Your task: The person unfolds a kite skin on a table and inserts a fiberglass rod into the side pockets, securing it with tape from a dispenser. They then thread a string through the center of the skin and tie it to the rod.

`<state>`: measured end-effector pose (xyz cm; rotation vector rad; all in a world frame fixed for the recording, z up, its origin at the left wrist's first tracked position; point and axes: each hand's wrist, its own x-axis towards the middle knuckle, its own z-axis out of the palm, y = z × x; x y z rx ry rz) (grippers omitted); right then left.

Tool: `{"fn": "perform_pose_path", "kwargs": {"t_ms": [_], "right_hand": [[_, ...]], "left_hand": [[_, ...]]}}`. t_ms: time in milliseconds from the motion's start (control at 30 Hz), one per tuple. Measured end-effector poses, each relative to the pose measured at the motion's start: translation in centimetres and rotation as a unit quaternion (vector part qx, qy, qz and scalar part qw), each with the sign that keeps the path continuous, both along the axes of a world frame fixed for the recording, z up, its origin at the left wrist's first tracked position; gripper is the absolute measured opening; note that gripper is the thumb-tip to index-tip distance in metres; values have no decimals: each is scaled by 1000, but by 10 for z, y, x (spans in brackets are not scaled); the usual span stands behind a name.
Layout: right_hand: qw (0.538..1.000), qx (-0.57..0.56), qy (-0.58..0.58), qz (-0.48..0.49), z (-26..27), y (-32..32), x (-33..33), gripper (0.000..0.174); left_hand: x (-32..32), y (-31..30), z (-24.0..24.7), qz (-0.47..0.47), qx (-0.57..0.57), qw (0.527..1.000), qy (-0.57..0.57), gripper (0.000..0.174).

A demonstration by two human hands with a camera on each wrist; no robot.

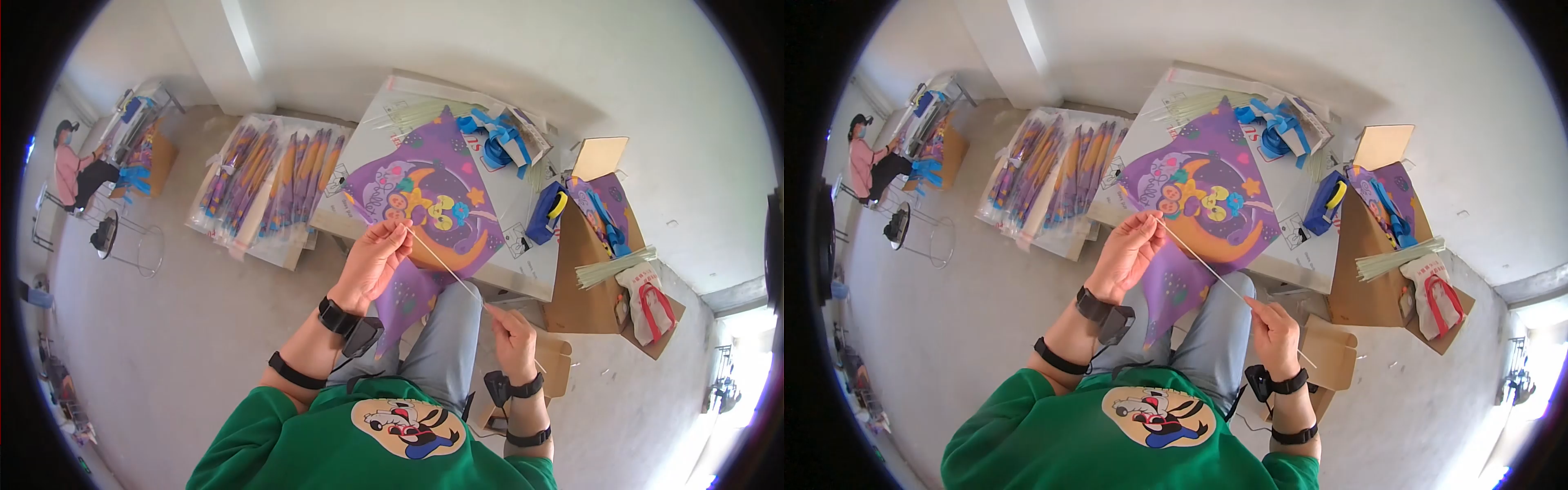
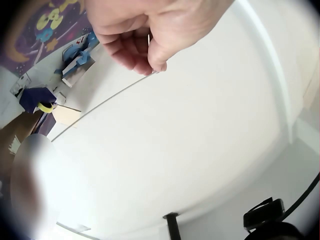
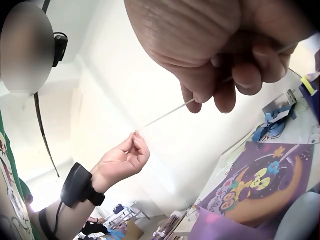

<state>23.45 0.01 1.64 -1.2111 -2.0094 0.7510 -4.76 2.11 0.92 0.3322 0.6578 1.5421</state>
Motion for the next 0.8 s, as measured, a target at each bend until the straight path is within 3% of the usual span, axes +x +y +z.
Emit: {"fn": "perform_pose_path", "kwargs": {"t_ms": [133,467,533,667,800], "right_hand": [[998,46,-30,-3,8,-3,-1,27],[992,100,-73,2,19,3,-4,29],[987,128,-97,7,27,10,0,30],[974,179,-137,15,33,26,7,33],[979,169,-112,18,20,43,7,32]], "left_hand": [[-6,-8,6,16,20,996,80,16],[-18,-10,7,11,42,994,102,15],[-21,-9,10,15,26,962,270,11],[-28,-2,5,-35,66,921,382,12],[-22,8,-4,-58,68,934,345,33]]}}
